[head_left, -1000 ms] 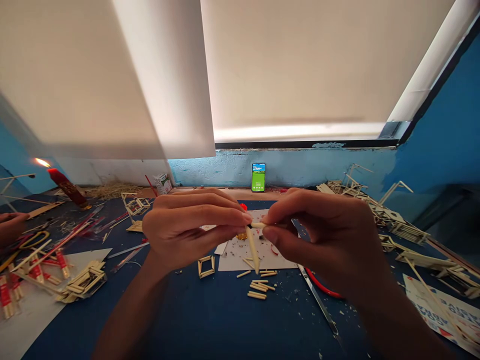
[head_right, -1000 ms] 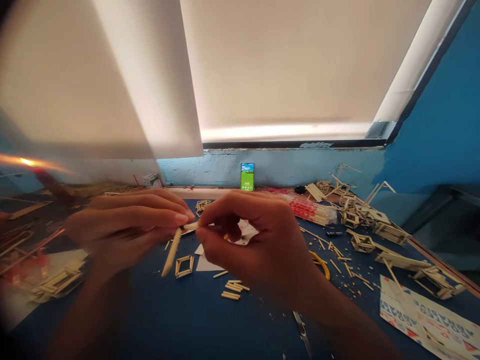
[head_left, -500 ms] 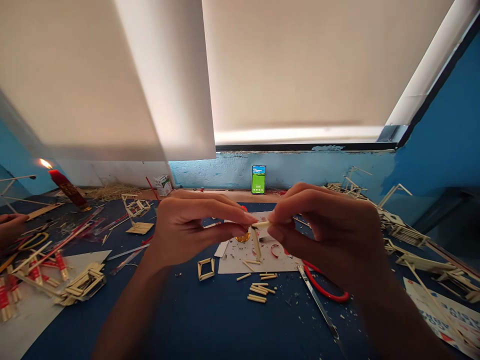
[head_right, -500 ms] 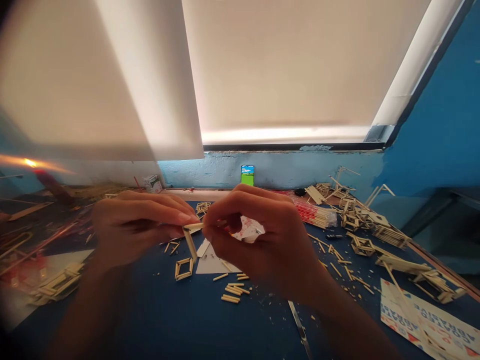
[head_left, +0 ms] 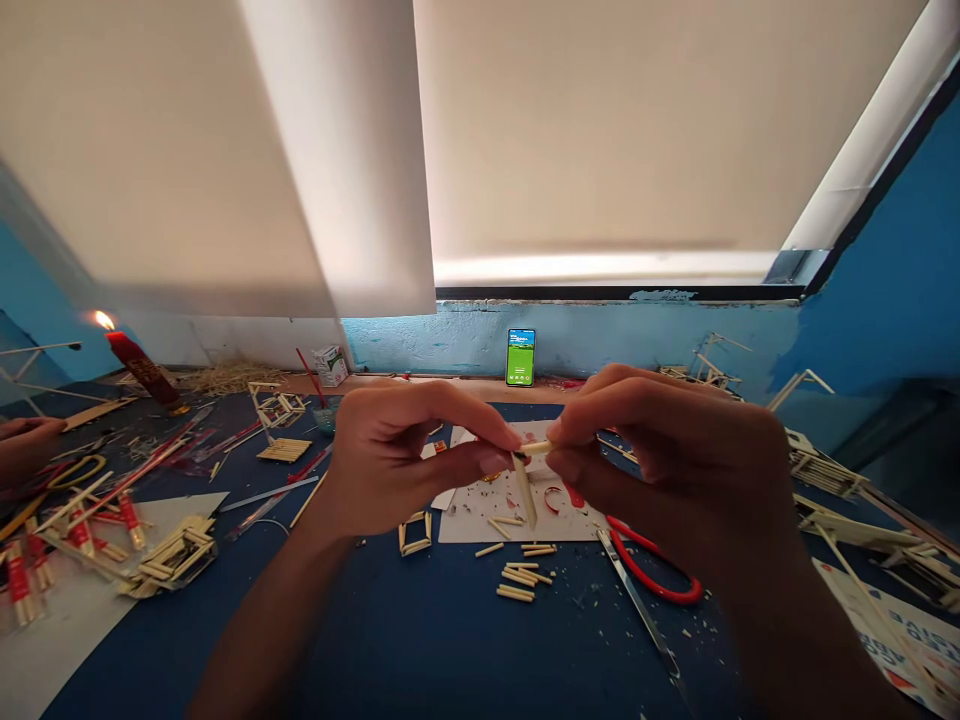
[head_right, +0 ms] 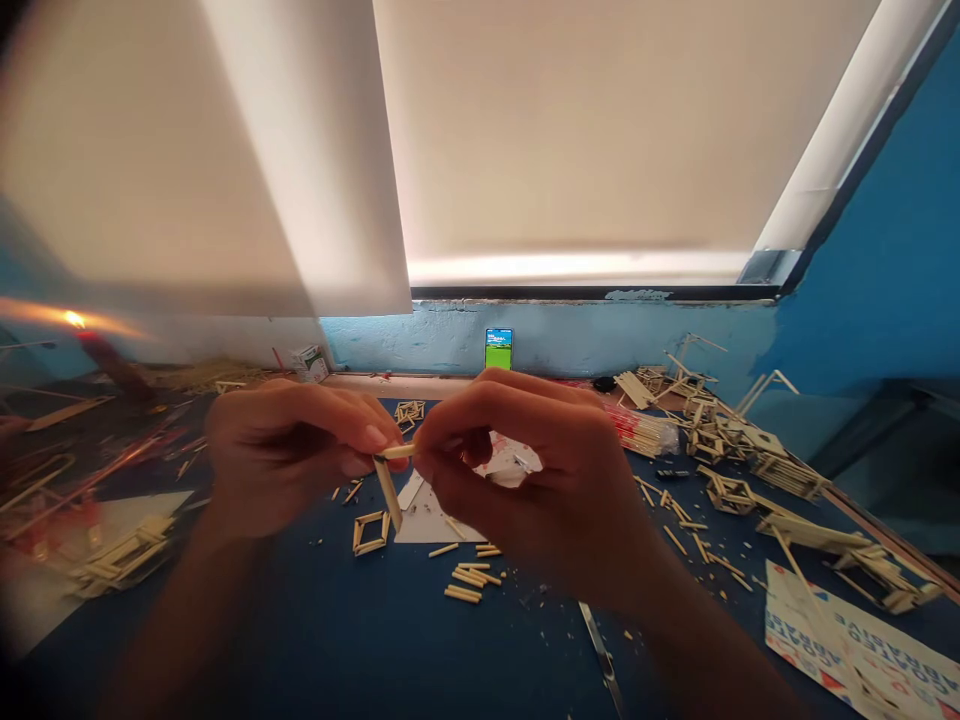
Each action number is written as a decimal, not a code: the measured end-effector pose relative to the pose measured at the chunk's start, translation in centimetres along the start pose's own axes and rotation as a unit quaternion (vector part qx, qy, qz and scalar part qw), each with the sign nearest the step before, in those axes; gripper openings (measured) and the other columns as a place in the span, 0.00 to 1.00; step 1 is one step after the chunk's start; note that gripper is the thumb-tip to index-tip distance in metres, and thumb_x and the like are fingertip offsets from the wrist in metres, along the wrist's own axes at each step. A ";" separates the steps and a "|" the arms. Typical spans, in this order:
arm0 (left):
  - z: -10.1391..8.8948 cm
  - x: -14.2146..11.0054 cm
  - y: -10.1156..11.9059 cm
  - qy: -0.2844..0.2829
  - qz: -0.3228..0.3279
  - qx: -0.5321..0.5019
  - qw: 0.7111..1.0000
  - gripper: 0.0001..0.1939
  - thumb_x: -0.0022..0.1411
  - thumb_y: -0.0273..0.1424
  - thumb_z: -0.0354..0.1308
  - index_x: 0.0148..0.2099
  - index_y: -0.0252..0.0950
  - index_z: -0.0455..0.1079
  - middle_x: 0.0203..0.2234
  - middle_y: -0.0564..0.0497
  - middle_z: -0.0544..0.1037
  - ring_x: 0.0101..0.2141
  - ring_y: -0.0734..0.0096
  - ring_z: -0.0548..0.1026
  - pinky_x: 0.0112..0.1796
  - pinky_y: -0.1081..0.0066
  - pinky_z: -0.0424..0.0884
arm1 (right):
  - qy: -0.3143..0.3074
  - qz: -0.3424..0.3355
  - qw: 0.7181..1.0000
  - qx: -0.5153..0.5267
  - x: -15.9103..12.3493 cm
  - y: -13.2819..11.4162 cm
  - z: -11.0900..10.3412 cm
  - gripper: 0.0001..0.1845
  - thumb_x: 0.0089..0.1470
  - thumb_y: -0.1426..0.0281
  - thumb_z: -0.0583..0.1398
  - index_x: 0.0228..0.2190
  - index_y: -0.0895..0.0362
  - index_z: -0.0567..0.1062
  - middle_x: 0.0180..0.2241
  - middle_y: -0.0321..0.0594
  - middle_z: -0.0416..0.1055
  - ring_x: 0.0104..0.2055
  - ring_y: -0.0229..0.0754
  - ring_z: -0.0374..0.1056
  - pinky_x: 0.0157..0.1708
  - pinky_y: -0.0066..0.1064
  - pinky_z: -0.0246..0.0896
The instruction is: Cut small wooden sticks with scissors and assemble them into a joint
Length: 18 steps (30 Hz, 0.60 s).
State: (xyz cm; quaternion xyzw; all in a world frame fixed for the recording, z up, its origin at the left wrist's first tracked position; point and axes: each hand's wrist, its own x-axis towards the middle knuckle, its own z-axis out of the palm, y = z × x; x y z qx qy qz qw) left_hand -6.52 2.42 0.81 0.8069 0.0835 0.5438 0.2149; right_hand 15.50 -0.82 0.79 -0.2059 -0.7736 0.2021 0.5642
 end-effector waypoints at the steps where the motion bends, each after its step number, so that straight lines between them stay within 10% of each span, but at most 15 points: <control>1: 0.1 0.0 0.1 0.002 -0.006 -0.001 1.000 0.09 0.59 0.20 0.71 0.40 0.37 0.83 0.29 0.48 0.86 0.27 0.68 0.83 0.26 0.73 0.79 | 0.003 -0.003 1.000 -0.007 0.0 0.1 0.0 0.11 0.56 0.81 0.67 0.33 0.52 0.78 0.29 0.33 0.75 0.32 0.36 0.70 0.30 0.30 0.69; 18: 0.6 0.7 1.1 -0.007 -0.122 -0.048 0.991 0.05 0.60 0.22 0.70 0.37 0.36 0.81 0.25 0.50 0.84 0.25 0.70 0.83 0.24 0.78 0.79 | 0.008 -0.189 0.958 -0.217 -0.8 1.5 0.1 0.14 0.56 0.79 0.67 0.41 0.50 0.76 0.36 0.35 0.81 0.35 0.38 0.78 0.33 0.29 0.75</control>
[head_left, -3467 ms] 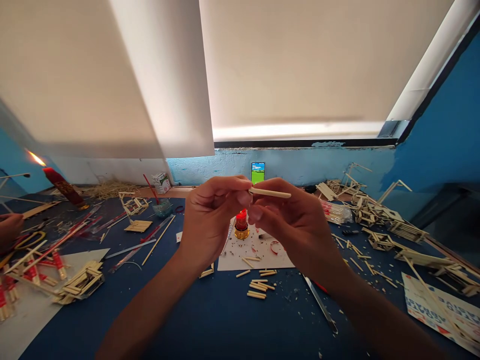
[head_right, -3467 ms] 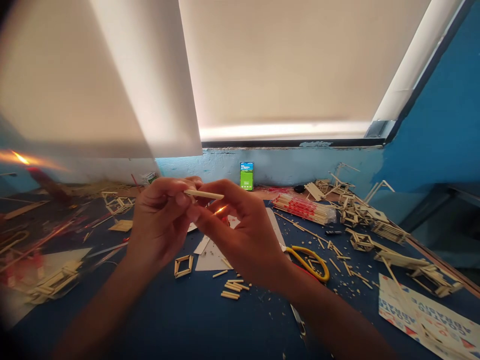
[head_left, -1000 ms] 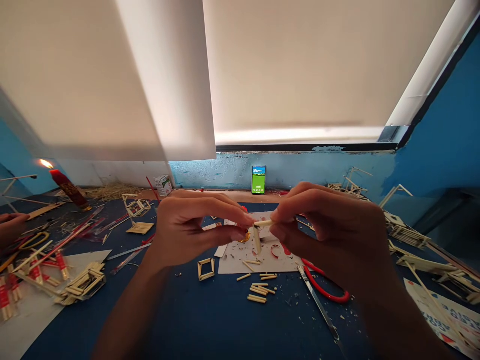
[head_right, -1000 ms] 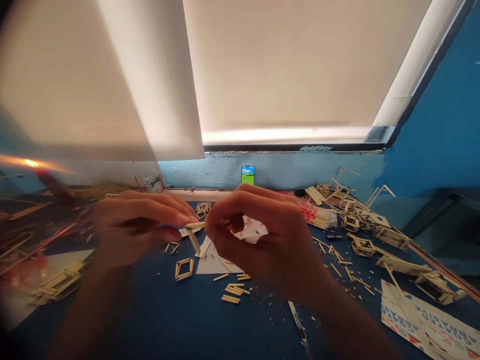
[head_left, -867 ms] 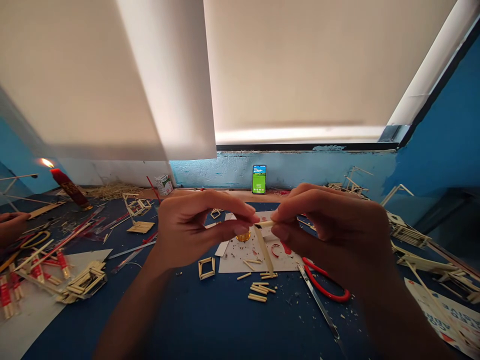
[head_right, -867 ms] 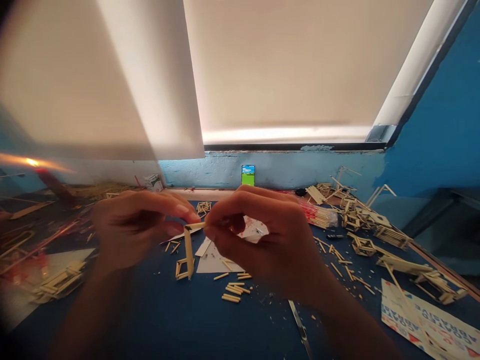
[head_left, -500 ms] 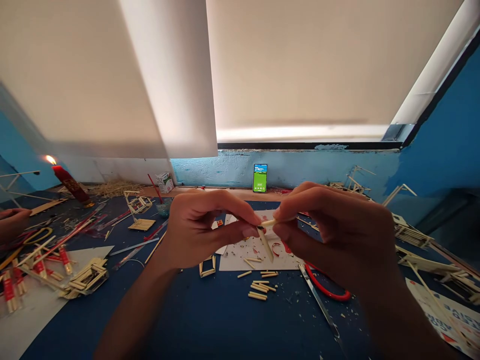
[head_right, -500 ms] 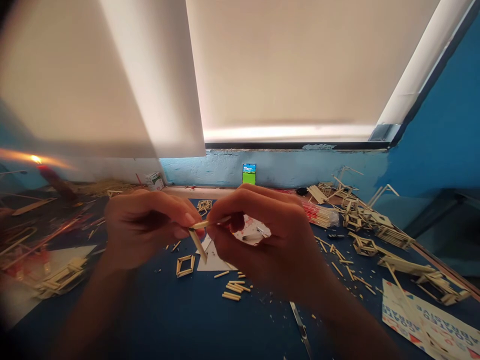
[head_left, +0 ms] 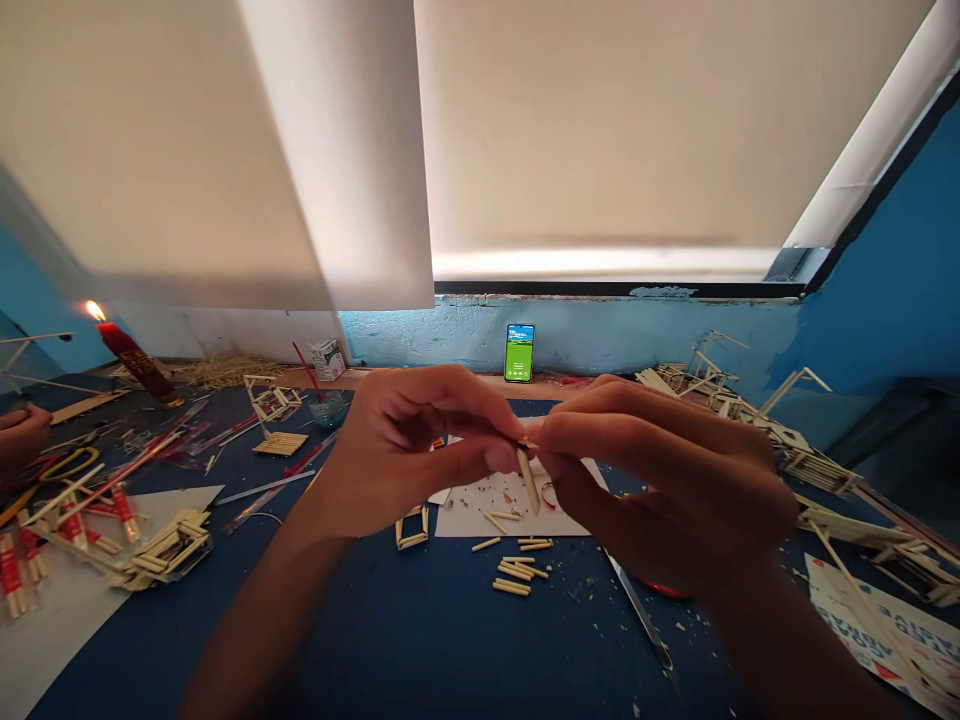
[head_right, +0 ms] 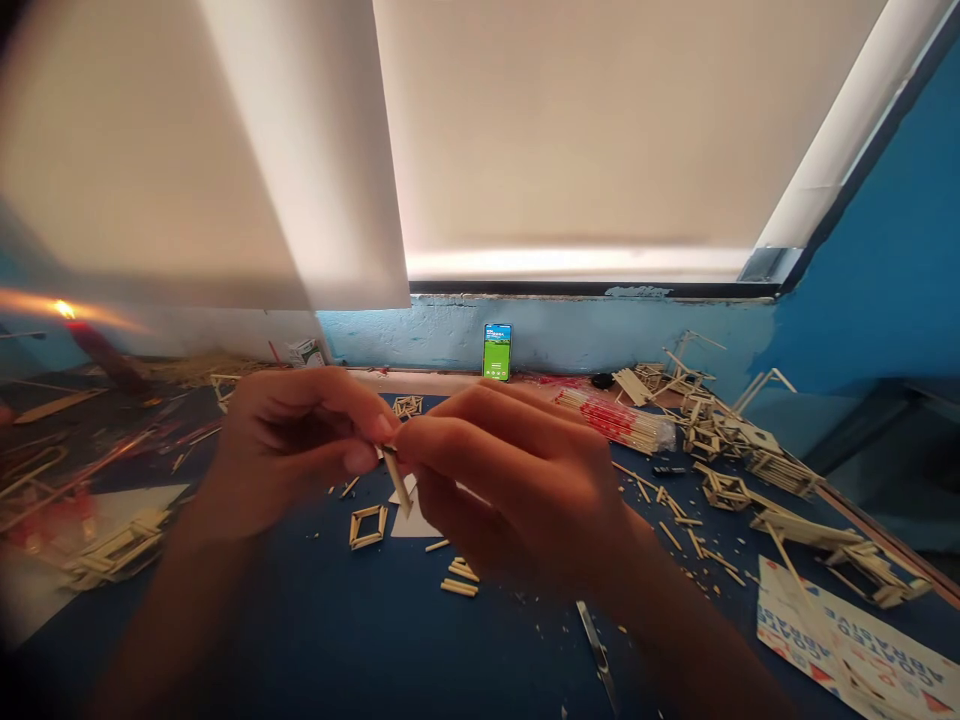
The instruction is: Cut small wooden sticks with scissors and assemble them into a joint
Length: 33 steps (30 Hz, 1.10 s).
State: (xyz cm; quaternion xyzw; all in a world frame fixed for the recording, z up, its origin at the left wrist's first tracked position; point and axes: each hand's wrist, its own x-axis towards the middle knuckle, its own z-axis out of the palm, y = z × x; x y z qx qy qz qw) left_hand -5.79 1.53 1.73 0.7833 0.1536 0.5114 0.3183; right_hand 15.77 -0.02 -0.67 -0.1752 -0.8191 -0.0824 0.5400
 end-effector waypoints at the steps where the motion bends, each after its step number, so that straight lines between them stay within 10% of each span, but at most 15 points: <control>1: 0.0 0.0 0.0 0.000 -0.011 -0.005 1.000 0.05 0.60 0.21 0.70 0.37 0.36 0.81 0.25 0.50 0.84 0.25 0.70 0.83 0.24 0.78 0.79 | 0.000 -0.001 1.000 -0.015 -0.1 0.0 0.0 0.13 0.56 0.78 0.66 0.41 0.50 0.76 0.36 0.36 0.81 0.36 0.38 0.78 0.33 0.29 0.75; 33: -0.3 0.1 0.7 -0.038 -0.069 -0.014 0.997 0.09 0.58 0.15 0.68 0.35 0.33 0.83 0.23 0.55 0.84 0.23 0.73 0.83 0.27 0.85 0.81 | -0.161 -0.007 0.987 -0.006 0.5 0.8 0.5 0.09 0.66 0.78 0.54 0.36 0.53 0.63 0.28 0.33 0.66 0.27 0.37 0.62 0.29 0.34 0.60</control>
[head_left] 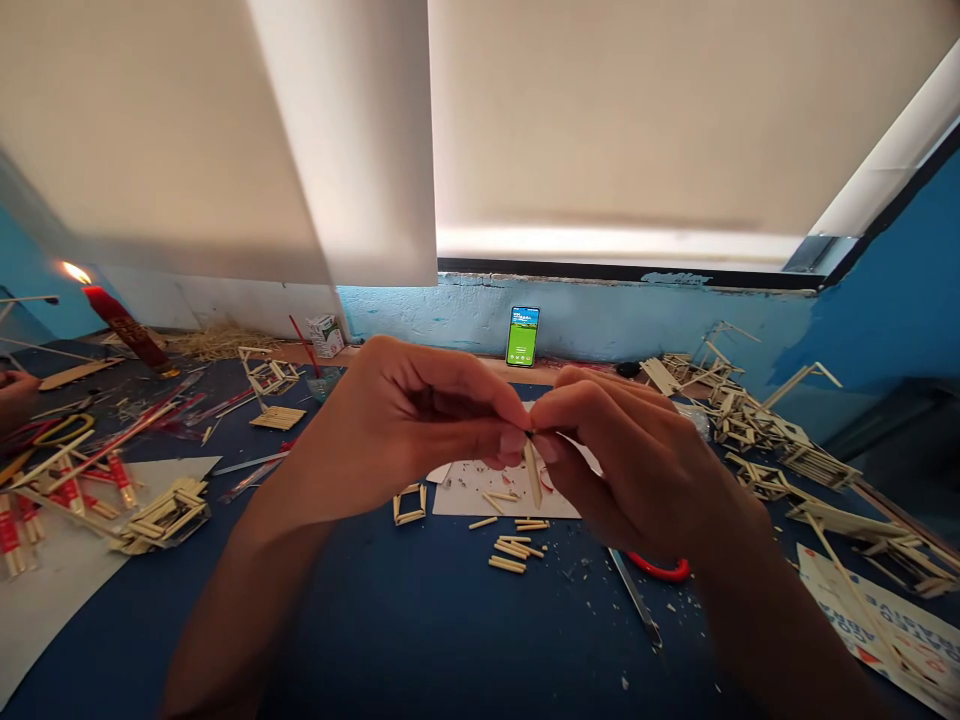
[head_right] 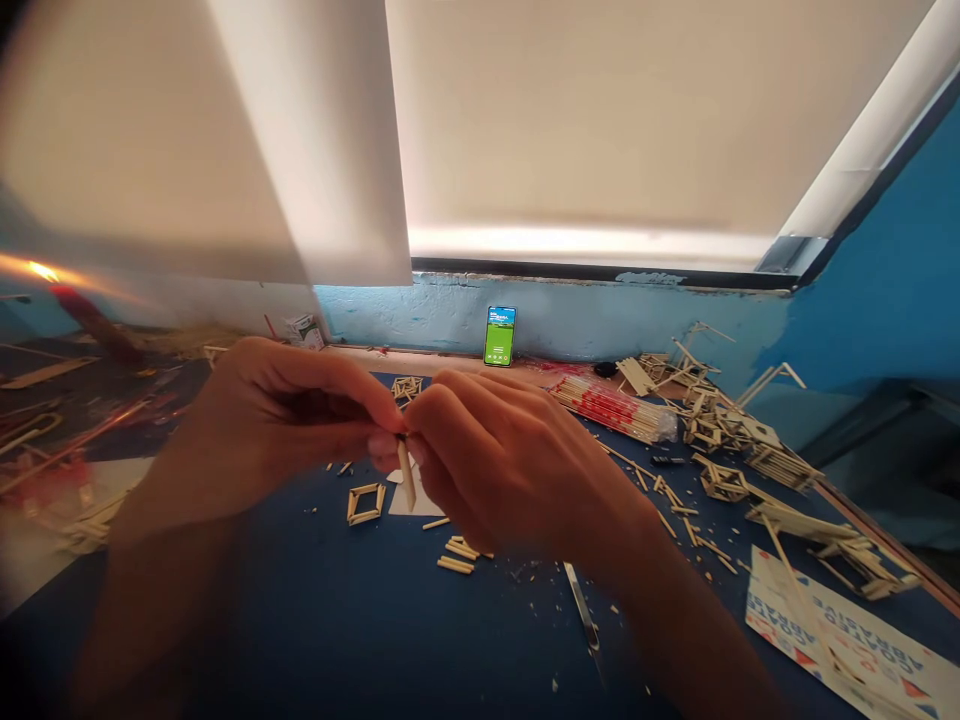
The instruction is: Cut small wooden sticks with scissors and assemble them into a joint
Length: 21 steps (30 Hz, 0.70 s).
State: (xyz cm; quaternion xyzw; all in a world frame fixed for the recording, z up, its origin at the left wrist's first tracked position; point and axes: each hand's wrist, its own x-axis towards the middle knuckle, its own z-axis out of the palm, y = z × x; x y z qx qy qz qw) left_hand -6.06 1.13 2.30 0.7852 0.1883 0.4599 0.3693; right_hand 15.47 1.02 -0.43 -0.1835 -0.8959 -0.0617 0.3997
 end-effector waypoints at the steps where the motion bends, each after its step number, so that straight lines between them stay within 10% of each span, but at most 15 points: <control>1: 0.1 -0.1 0.1 0.011 -0.031 -0.003 0.999 0.09 0.58 0.16 0.69 0.35 0.35 0.84 0.23 0.55 0.84 0.24 0.74 0.83 0.27 0.85 0.81 | 0.000 -0.001 1.000 -0.002 0.0 0.0 0.1 0.08 0.67 0.78 0.54 0.36 0.53 0.63 0.28 0.33 0.66 0.28 0.37 0.62 0.30 0.34 0.60; 5: 0.4 -0.2 0.6 0.044 -0.120 -0.020 0.992 0.10 0.57 0.17 0.70 0.33 0.39 0.84 0.23 0.57 0.84 0.25 0.76 0.83 0.29 0.85 0.81 | 0.001 -0.002 1.000 -0.006 -0.2 0.2 0.4 0.06 0.68 0.77 0.54 0.37 0.56 0.65 0.28 0.34 0.67 0.29 0.36 0.64 0.31 0.34 0.61; 21: 0.4 0.1 1.3 0.040 -0.083 -0.008 0.996 0.11 0.55 0.12 0.68 0.32 0.34 0.83 0.21 0.55 0.83 0.23 0.78 0.82 0.26 0.87 0.78 | 0.059 -0.007 0.998 0.004 -0.4 -0.1 0.1 0.04 0.63 0.78 0.61 0.36 0.57 0.72 0.28 0.32 0.69 0.27 0.32 0.62 0.30 0.29 0.63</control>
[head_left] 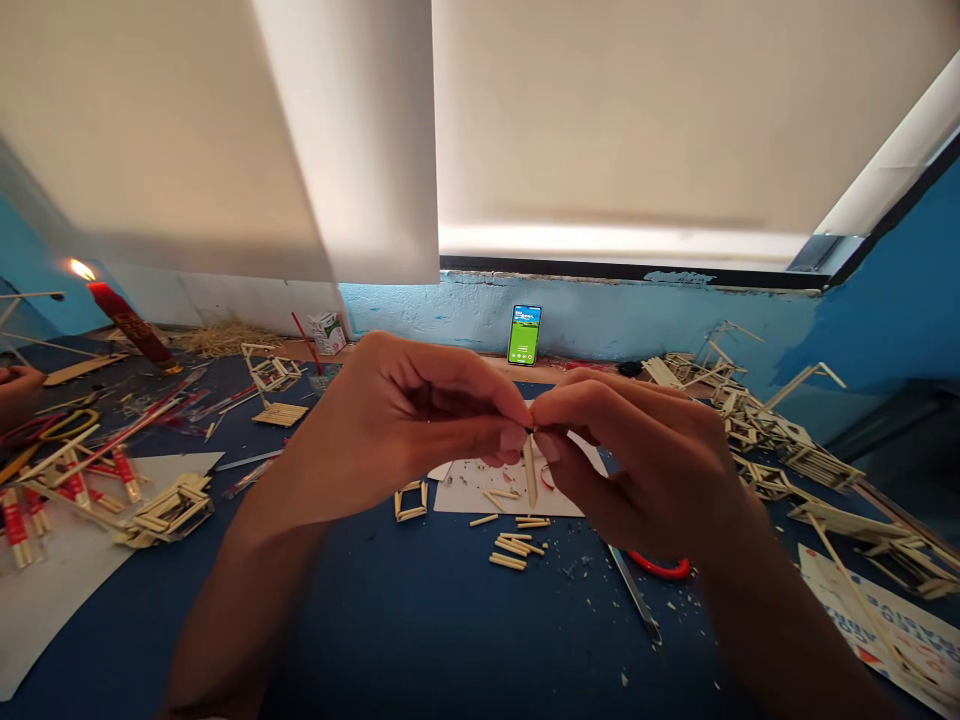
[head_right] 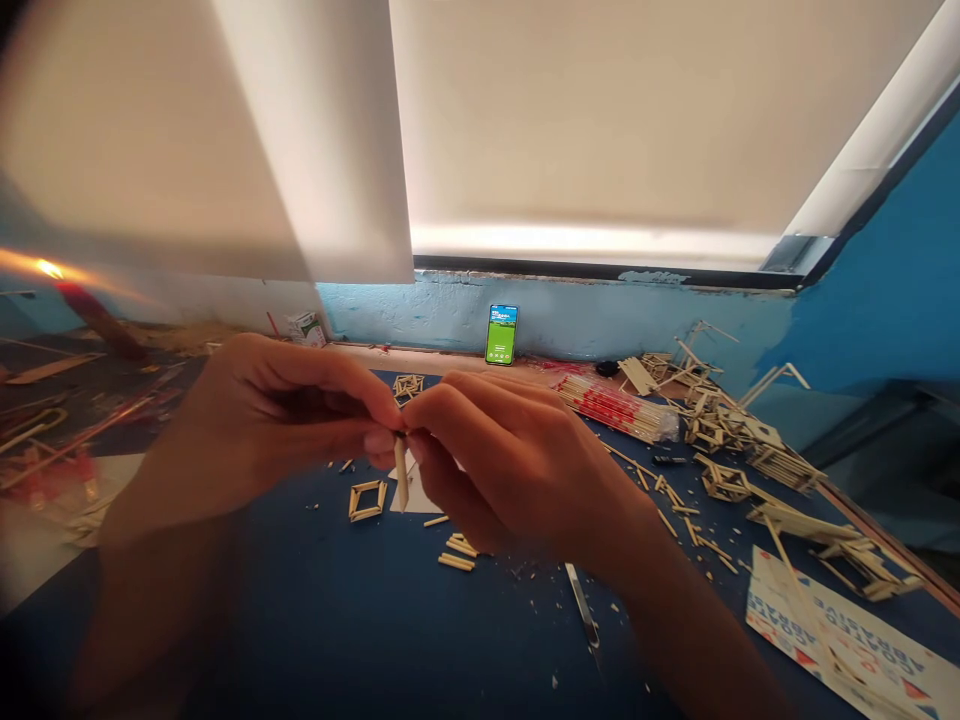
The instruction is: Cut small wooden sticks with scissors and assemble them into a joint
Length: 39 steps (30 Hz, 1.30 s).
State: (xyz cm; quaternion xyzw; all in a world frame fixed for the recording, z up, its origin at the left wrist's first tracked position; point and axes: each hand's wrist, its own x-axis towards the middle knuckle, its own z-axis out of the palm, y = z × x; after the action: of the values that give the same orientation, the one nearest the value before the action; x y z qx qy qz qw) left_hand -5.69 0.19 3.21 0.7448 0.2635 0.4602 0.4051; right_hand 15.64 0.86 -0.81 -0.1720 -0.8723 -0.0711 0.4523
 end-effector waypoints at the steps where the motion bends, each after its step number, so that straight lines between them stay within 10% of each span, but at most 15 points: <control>1: 0.0 0.0 0.0 0.002 0.001 0.005 1.000 0.11 0.55 0.13 0.68 0.32 0.34 0.83 0.21 0.55 0.83 0.23 0.77 0.82 0.26 0.87 0.79 | 0.003 0.003 1.000 0.002 0.0 0.0 0.0 0.04 0.63 0.77 0.61 0.36 0.57 0.72 0.27 0.31 0.69 0.27 0.32 0.61 0.29 0.29 0.62; 25: -1.2 -0.7 -0.8 0.009 0.046 0.054 0.997 0.06 0.63 0.24 0.69 0.41 0.40 0.83 0.29 0.55 0.85 0.28 0.78 0.81 0.29 0.84 0.77 | 0.063 0.034 0.994 0.086 0.1 0.0 -0.4 0.08 0.60 0.80 0.66 0.39 0.57 0.78 0.27 0.29 0.77 0.24 0.27 0.69 0.26 0.20 0.67; 39: 0.6 -1.0 -1.0 0.075 0.099 0.084 0.989 0.07 0.62 0.23 0.69 0.40 0.40 0.81 0.30 0.53 0.84 0.30 0.73 0.82 0.34 0.77 0.80 | 0.135 0.143 0.952 0.236 -0.1 -0.3 0.6 0.15 0.57 0.80 0.66 0.43 0.51 0.81 0.33 0.35 0.80 0.33 0.40 0.76 0.31 0.32 0.72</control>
State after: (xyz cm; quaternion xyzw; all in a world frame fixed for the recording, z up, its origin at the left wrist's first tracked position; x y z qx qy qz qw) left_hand -5.62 -0.28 1.69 0.7619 0.2558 0.5285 0.2733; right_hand 15.11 0.78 -1.23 -0.1719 -0.7612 0.1794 0.5990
